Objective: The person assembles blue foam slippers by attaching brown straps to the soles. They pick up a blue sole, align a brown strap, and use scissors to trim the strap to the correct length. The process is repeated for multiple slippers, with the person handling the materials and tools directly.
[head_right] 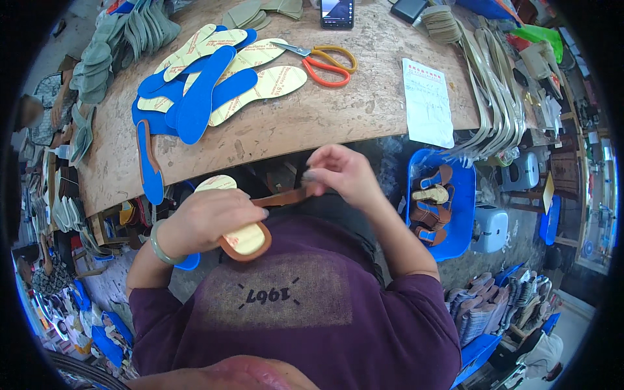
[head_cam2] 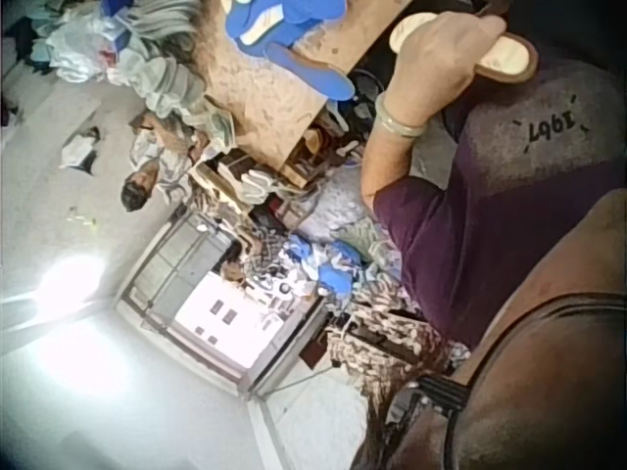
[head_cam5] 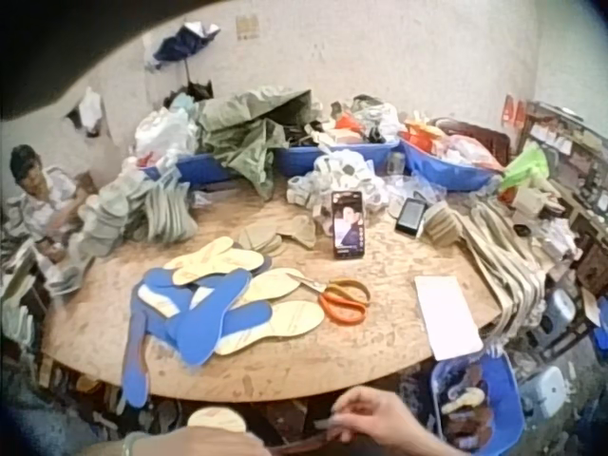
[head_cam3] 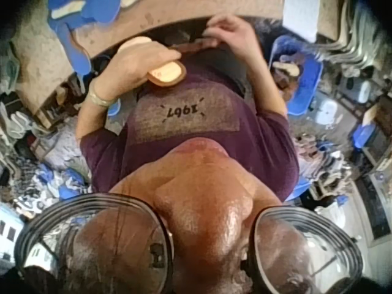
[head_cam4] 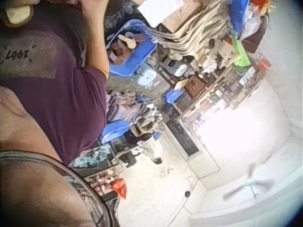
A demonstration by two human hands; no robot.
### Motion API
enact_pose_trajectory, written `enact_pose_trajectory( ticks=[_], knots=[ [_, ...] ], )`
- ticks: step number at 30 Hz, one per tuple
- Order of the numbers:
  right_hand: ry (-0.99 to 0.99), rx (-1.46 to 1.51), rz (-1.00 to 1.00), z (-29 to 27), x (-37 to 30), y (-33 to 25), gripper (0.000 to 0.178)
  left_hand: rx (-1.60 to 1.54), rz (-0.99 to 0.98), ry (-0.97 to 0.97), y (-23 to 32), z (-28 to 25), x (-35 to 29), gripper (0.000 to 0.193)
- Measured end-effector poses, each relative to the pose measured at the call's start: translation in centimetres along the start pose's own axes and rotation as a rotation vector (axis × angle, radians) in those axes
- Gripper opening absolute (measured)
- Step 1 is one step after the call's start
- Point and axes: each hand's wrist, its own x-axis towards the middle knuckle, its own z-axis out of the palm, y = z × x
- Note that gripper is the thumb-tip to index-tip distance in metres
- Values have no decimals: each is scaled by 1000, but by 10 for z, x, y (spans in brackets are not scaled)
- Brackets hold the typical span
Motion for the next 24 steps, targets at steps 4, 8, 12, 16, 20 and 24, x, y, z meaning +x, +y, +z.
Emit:
enact_pose_trajectory(
  ticks=[4, 8, 12, 16, 20, 24],
  knots=[
    [208, -1015, -83, -22, -14, -33, 28, -316, -231, 177, -13, 2, 3, 28],
    [69, -507, -515, 7, 3, -47, 32, -840, -342, 416, -22, 5, 28, 25],
    [-190, -184, -306, 42, 30, -58, 27, -822, -382, 572, -26, 3, 45, 30],
    [-125, -156, -295, 54, 34, -78, 24, -839, -484, 619, -30, -2, 38, 32],
    [-166, -106, -227, 49, 46, -72, 22, -919, -466, 656, -31, 0, 35, 32],
    [-29, -160, -447, 59, 55, -63, 17, -973, -502, 791, -42, 8, 38, 30]
  ],
)
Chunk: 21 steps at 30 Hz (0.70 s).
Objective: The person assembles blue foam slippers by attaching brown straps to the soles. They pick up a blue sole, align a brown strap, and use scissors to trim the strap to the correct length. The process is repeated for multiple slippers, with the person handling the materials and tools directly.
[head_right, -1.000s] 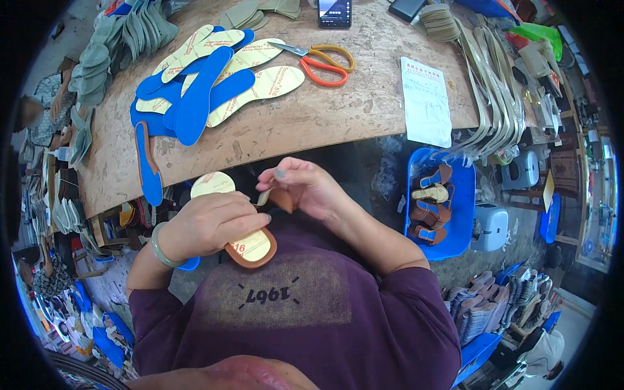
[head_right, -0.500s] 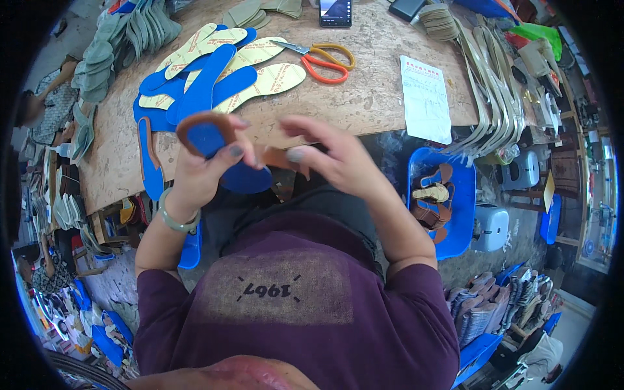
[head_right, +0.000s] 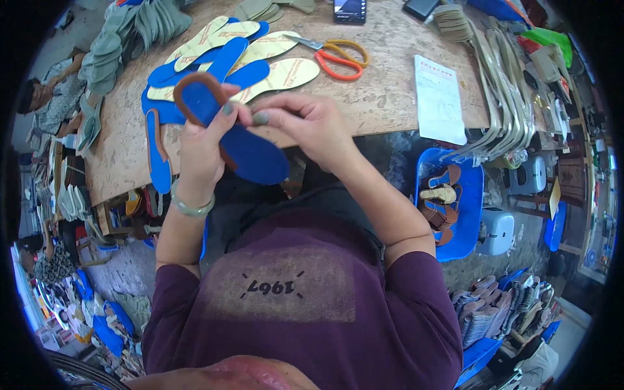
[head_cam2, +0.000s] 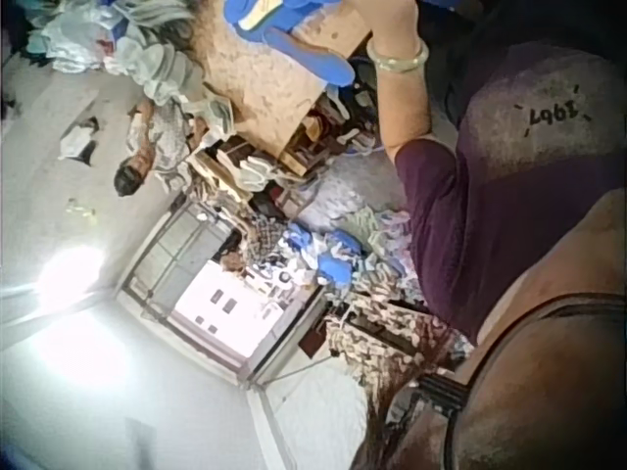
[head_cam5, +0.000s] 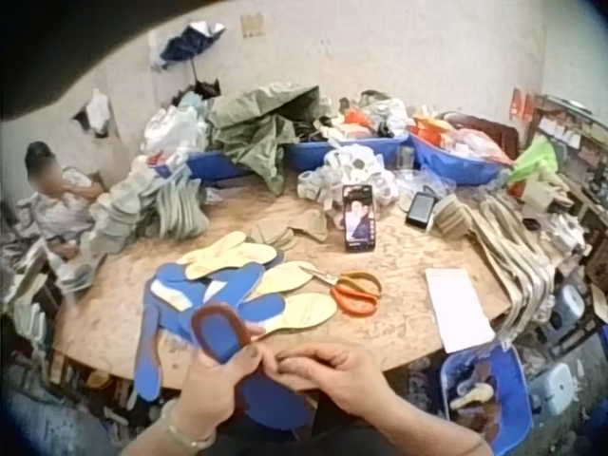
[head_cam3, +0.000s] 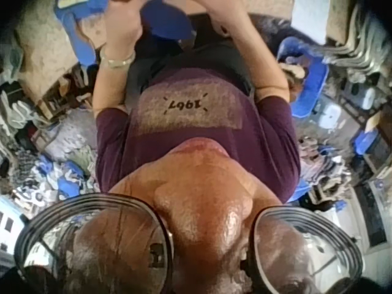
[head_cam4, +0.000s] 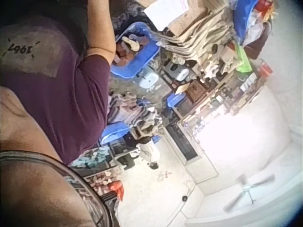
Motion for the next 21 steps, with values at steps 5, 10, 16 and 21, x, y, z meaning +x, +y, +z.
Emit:
enact_pose_trajectory(
  ticks=[5, 10, 16, 21],
  knots=[
    [121, -12, 50, 4, 8, 14, 19, -206, 61, 116, -20, 5, 14, 27],
    [167, 43, 124, 14, 4, 29, 20, -303, 150, 168, -29, 6, 13, 22],
    [113, -53, 191, 14, 4, 29, 21, -292, 135, 111, -31, -4, 12, 26],
    [33, -31, 154, 11, 7, 33, 21, -261, 147, 102, -32, -3, 11, 24]
  ],
)
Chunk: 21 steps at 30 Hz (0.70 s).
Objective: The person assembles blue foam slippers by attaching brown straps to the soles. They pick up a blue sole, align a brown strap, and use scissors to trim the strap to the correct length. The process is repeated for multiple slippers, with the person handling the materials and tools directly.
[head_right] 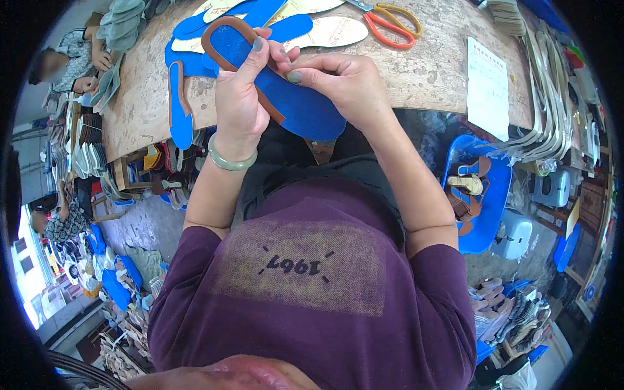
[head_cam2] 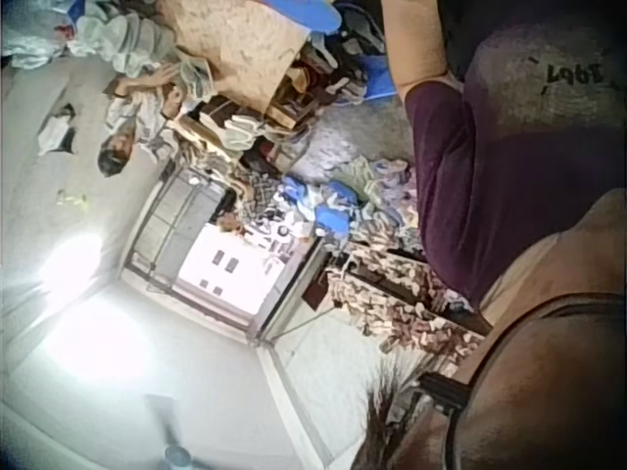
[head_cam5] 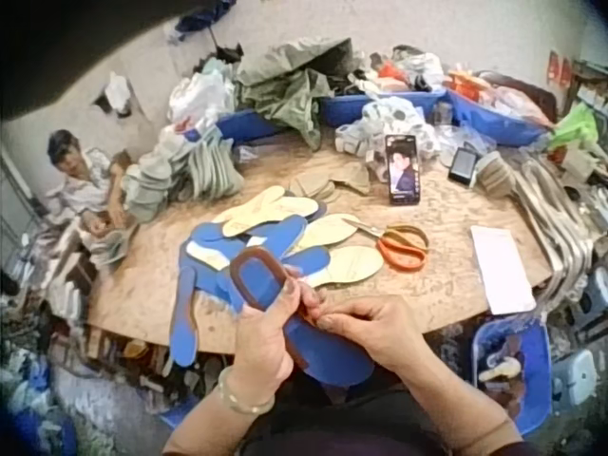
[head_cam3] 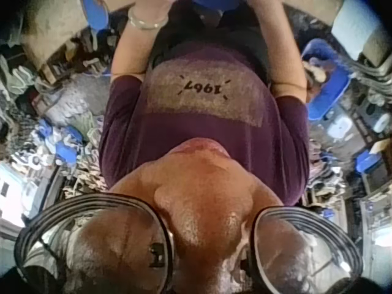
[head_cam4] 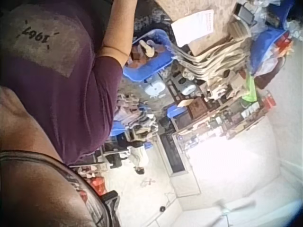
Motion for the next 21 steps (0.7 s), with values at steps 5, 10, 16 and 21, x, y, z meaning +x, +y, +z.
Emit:
enact_pose_trajectory(
  ticks=[5, 10, 16, 21],
  knots=[
    [-119, -144, -4, -4, 4, -9, 20, -31, -72, -4, 2, 1, -1, 22],
    [-120, -184, -17, 1, 3, -11, 22, 6, -107, 47, 3, 5, 1, 24],
    [-19, 92, 29, 7, 6, 14, 20, -42, -73, 172, -33, 11, -23, 29],
    [3, 204, 148, -5, 4, 2, 21, -74, -62, 139, -30, -5, -22, 28]
  ],
)
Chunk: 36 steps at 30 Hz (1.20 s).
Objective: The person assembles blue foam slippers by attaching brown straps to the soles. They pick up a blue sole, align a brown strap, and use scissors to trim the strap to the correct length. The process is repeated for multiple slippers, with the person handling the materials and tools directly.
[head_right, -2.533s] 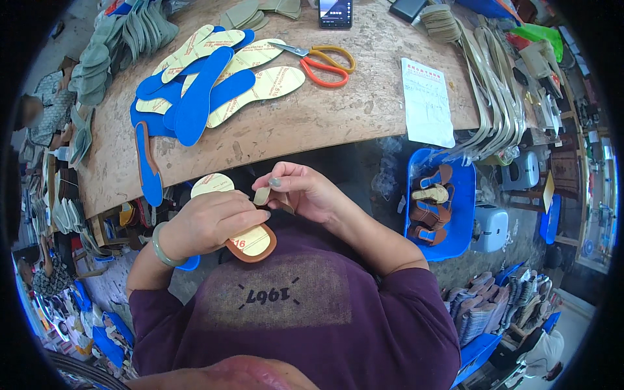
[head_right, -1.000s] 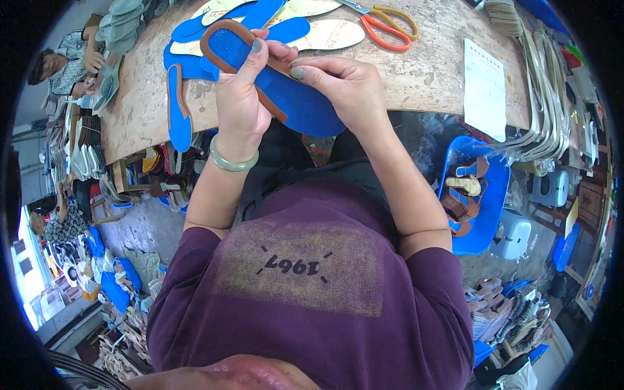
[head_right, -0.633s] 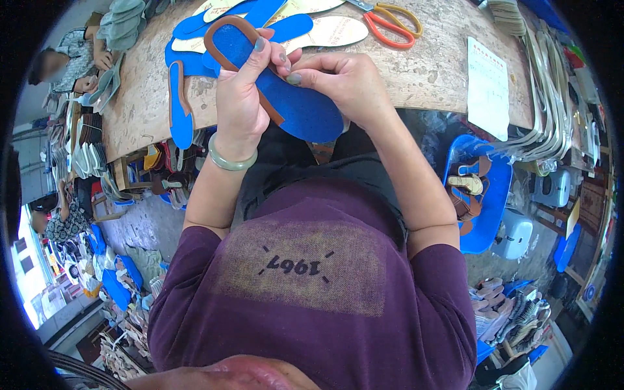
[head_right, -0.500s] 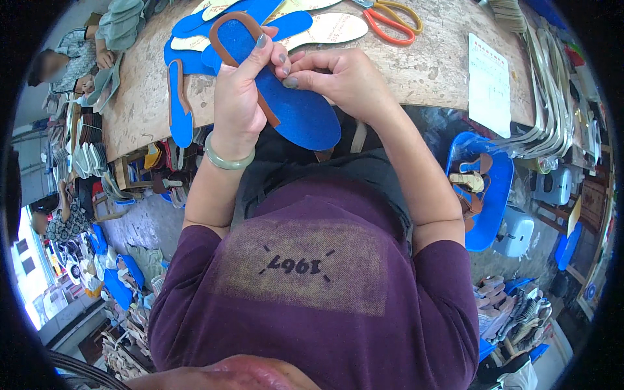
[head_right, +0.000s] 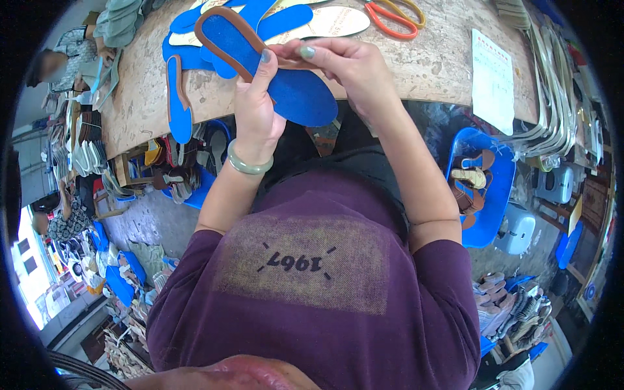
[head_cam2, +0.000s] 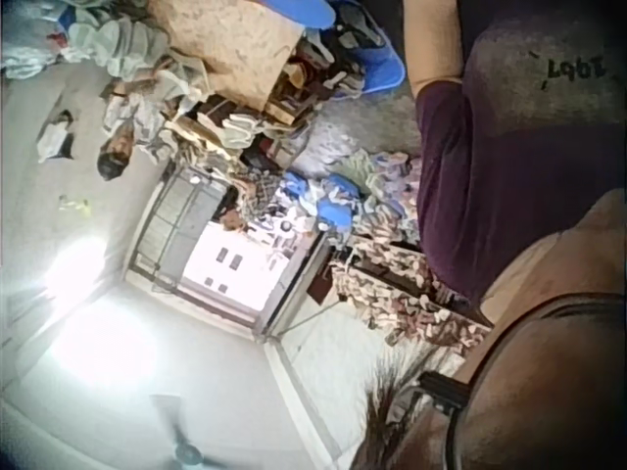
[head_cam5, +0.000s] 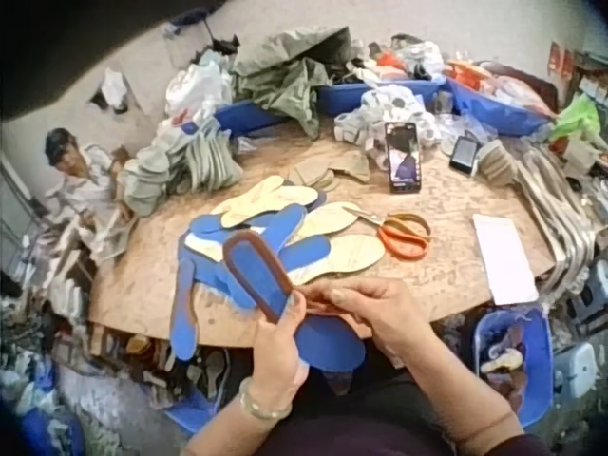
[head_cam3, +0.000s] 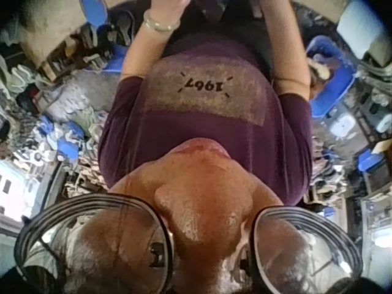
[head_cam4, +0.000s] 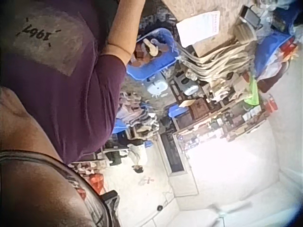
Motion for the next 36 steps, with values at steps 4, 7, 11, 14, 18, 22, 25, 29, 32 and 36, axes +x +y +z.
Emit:
enact_pose_trajectory(
  ticks=[4, 7, 11, 14, 18, 22, 25, 29, 32, 36],
  knots=[
    [68, -56, -83, 3, -8, 13, 22, -13, 70, -2, 4, 4, -2, 24],
    [92, -86, -138, 4, -10, 20, 22, -35, 81, 23, 7, 7, -3, 23],
    [76, -24, -171, 9, -14, 15, 21, -59, 90, 41, 8, 4, -6, 24],
    [81, -87, -167, 10, -13, 18, 20, -52, 99, 58, 12, 5, -7, 25],
    [95, -13, -128, 14, -14, 19, 20, -55, 80, 70, 12, 6, -9, 26],
    [47, -253, -1, 6, -14, 10, 19, -23, 11, 114, 11, 4, -5, 26],
    [-11, -371, -45, 5, -11, 1, 18, 38, -59, 88, 20, 9, -5, 27],
    [-42, -192, -195, 8, -14, 7, 15, 151, -92, -64, 28, 7, -11, 24],
    [-70, -100, -232, 15, -14, 12, 12, 121, -55, -67, 22, 0, -20, 21],
    [-142, -289, -151, 15, -16, -5, 12, 159, -4, -95, 29, -5, -19, 21]
  ],
)
